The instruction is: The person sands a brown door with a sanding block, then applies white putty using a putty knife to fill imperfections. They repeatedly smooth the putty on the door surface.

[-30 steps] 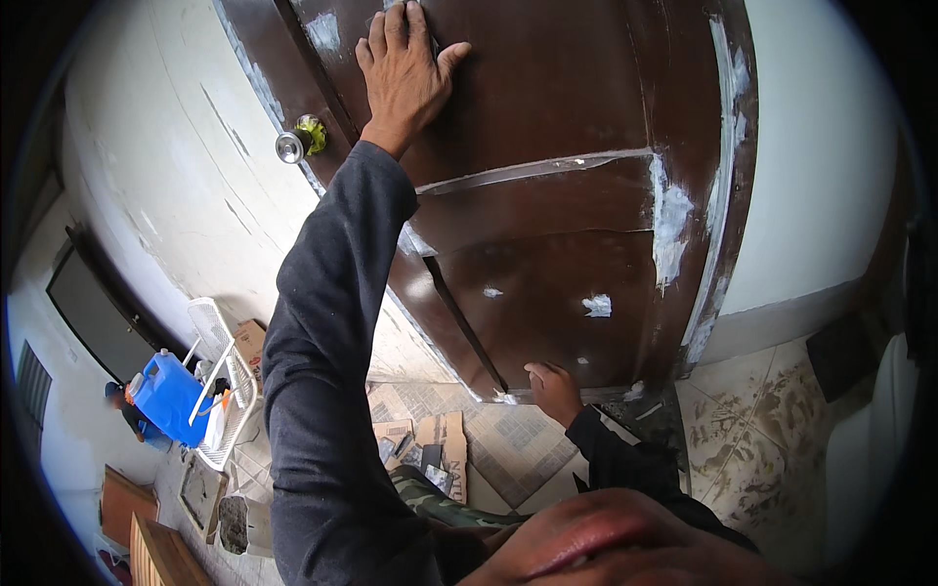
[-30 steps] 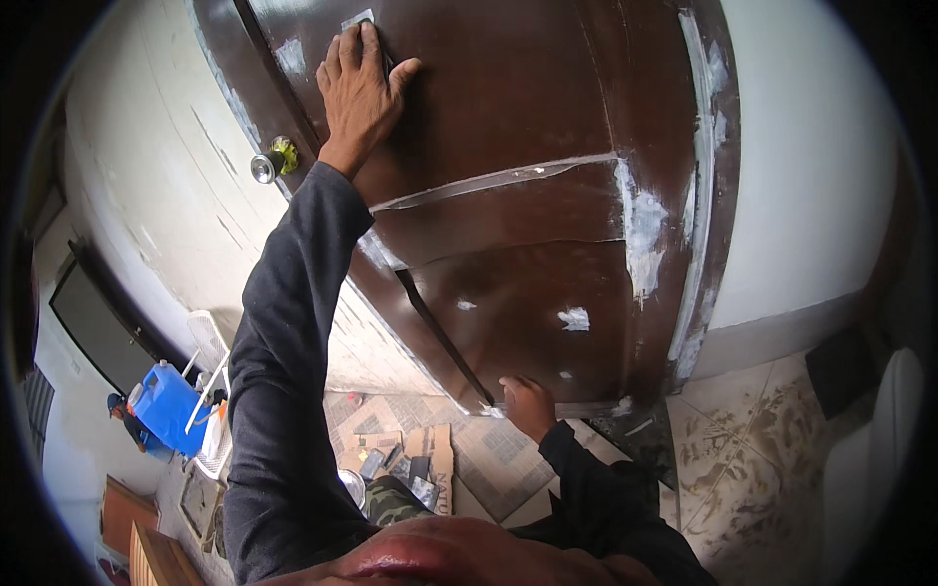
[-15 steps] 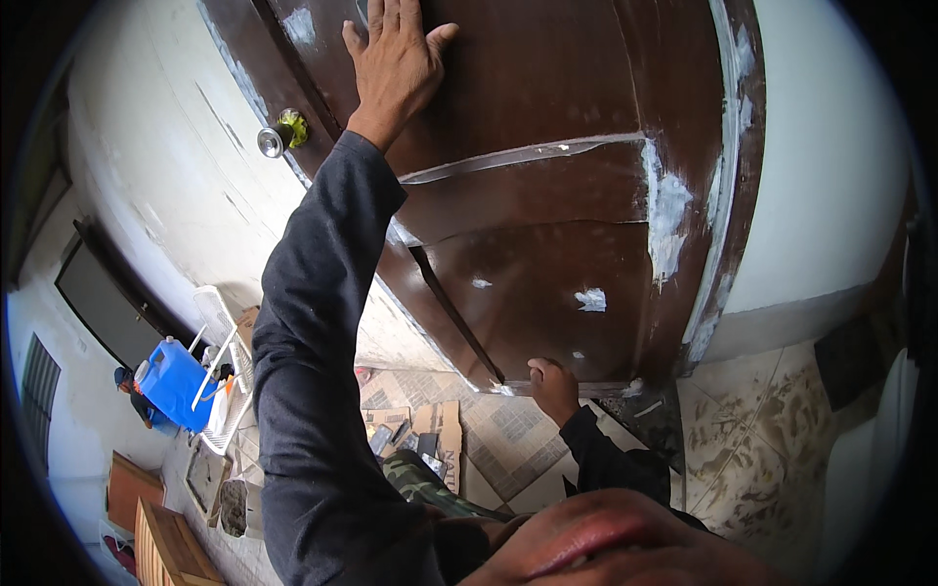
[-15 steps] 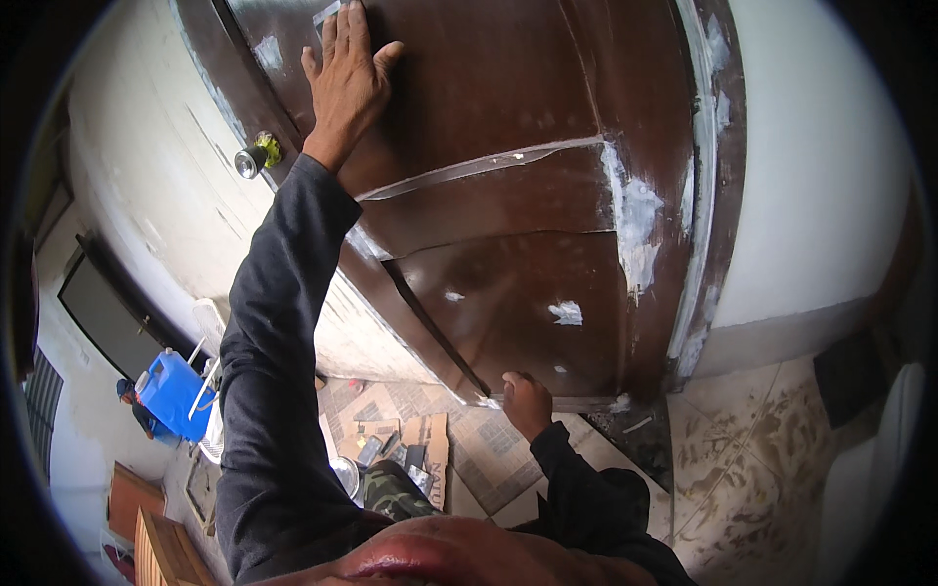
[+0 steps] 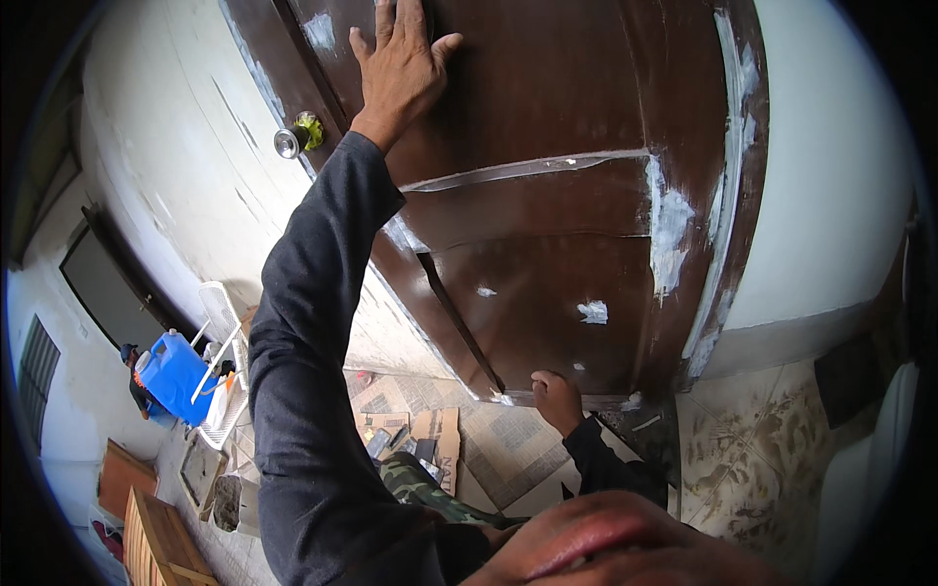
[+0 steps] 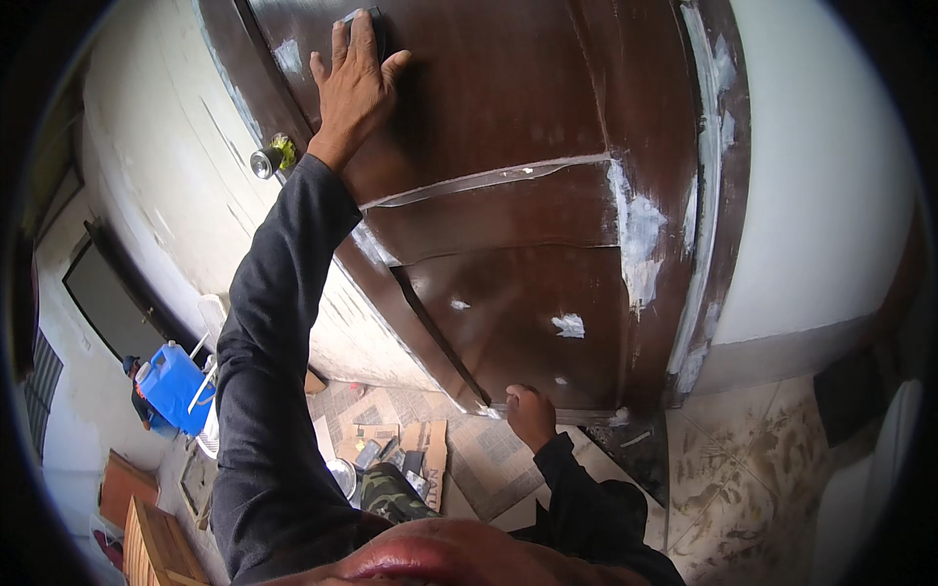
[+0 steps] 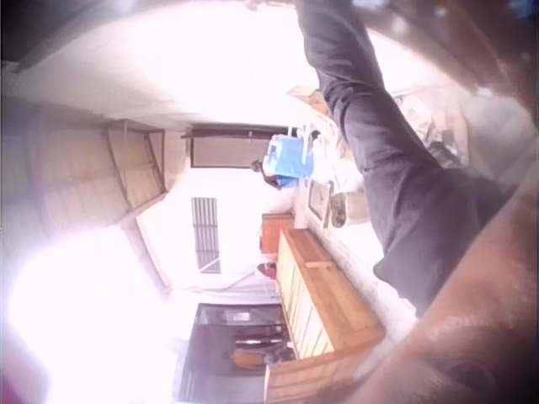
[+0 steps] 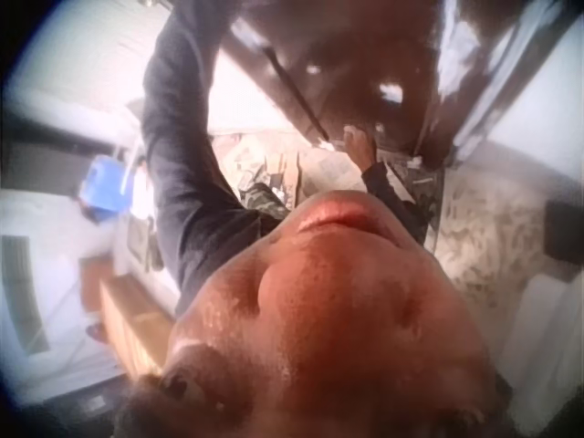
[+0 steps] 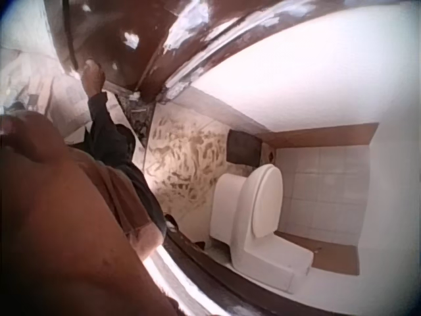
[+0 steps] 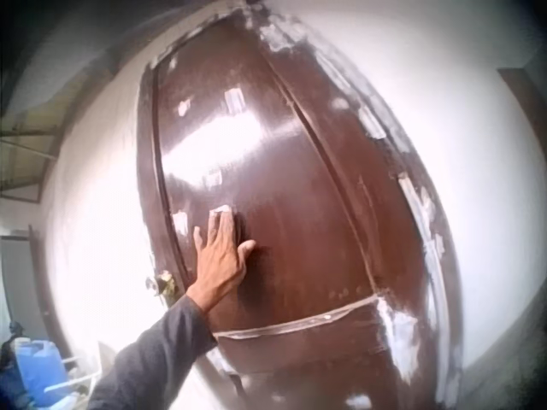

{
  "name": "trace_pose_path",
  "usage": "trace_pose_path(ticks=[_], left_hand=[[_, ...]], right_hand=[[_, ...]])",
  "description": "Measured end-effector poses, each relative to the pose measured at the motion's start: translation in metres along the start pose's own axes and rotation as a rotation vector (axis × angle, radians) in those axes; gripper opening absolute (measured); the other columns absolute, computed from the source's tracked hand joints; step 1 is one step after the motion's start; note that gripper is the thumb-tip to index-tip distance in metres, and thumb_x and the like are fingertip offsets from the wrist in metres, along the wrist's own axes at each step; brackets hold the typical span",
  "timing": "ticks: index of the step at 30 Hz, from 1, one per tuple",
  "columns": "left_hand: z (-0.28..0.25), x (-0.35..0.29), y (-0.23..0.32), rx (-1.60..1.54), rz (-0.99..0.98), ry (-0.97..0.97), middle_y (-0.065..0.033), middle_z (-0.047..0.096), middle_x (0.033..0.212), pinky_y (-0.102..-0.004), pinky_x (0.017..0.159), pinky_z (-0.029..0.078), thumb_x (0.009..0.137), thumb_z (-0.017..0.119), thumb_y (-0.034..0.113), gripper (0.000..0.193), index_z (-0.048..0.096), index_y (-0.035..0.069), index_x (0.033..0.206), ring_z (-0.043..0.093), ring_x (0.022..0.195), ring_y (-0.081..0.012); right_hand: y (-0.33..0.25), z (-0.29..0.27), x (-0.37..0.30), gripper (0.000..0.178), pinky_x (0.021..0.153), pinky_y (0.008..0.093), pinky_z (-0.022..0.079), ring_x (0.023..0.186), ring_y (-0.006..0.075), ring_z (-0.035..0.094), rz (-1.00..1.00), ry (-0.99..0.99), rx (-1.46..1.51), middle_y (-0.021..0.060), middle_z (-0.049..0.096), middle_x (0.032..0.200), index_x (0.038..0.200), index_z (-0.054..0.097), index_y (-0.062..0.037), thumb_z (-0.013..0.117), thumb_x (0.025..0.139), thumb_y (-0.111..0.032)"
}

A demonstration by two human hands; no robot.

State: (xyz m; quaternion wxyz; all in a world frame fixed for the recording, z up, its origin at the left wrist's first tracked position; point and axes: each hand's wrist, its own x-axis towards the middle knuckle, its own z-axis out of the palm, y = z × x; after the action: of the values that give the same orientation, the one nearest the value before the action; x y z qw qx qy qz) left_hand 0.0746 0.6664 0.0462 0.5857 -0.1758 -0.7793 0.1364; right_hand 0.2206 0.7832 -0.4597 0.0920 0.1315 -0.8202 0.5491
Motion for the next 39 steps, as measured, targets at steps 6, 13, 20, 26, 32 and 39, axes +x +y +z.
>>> trace_pose_path(ticks=[6,13,20,26,32,39], left_hand=[[-0.001,-0.009,-0.003,0.008,0.032,0.036,-0.0244,0.032,0.159,-0.0643,0.118,0.015,0.102,0.049,0.043,0.077,0.023,-0.005,0.155,0.023,0.151,-0.0412],[-0.008,-0.011,0.002,0.064,0.035,-0.012,-0.0231,0.032,0.159,-0.0631,0.118,0.016,0.102,0.048,0.046,0.077,0.025,-0.005,0.155,0.022,0.151,-0.0413],[-0.004,-0.010,-0.001,0.060,0.027,-0.015,-0.0197,0.031,0.161,-0.0625,0.119,0.015,0.102,0.046,0.049,0.075,0.026,0.001,0.157,0.019,0.152,-0.0418],[0.006,-0.006,-0.003,0.124,-0.014,-0.027,-0.0169,0.029,0.163,-0.0627,0.119,0.017,0.102,0.046,0.050,0.073,0.028,0.005,0.157,0.017,0.152,-0.0427],[0.018,-0.007,-0.004,0.083,-0.016,0.010,-0.0178,0.029,0.163,-0.0632,0.118,0.018,0.101,0.047,0.051,0.074,0.029,0.005,0.157,0.018,0.152,-0.0427],[0.020,0.003,0.003,0.118,-0.008,-0.012,-0.0193,0.029,0.162,-0.0622,0.118,0.018,0.102,0.046,0.051,0.075,0.030,0.003,0.156,0.019,0.151,-0.0432]], right_hand=[[0.004,-0.006,-0.015,0.023,0.086,0.0468,0.053,0.097,0.0402,0.067,0.007,-0.011,-0.006,0.0213,0.071,0.102,0.104,0.073,-0.0019,0.059,0.089,-0.013],[0.008,-0.011,-0.023,0.023,0.081,0.0437,0.055,0.091,0.0407,0.069,0.021,-0.001,-0.031,0.0232,0.071,0.096,0.102,0.073,-0.0003,0.059,0.088,-0.012],[0.010,-0.013,-0.020,0.024,0.087,0.0479,0.053,0.097,0.0416,0.067,0.016,-0.047,-0.008,0.0217,0.071,0.103,0.106,0.072,-0.0031,0.058,0.089,-0.014],[0.018,-0.018,-0.007,0.025,0.087,0.0479,0.053,0.098,0.0417,0.067,0.001,-0.040,-0.027,0.0221,0.071,0.103,0.106,0.072,-0.0029,0.057,0.090,-0.015],[0.033,-0.016,0.001,0.025,0.087,0.0480,0.053,0.098,0.0410,0.067,-0.008,-0.026,-0.022,0.0223,0.071,0.102,0.105,0.072,-0.0021,0.057,0.090,-0.016],[0.038,-0.017,0.009,0.024,0.084,0.0462,0.053,0.095,0.0404,0.068,-0.007,-0.030,0.011,0.0228,0.071,0.098,0.104,0.072,0.0006,0.059,0.088,-0.013]])
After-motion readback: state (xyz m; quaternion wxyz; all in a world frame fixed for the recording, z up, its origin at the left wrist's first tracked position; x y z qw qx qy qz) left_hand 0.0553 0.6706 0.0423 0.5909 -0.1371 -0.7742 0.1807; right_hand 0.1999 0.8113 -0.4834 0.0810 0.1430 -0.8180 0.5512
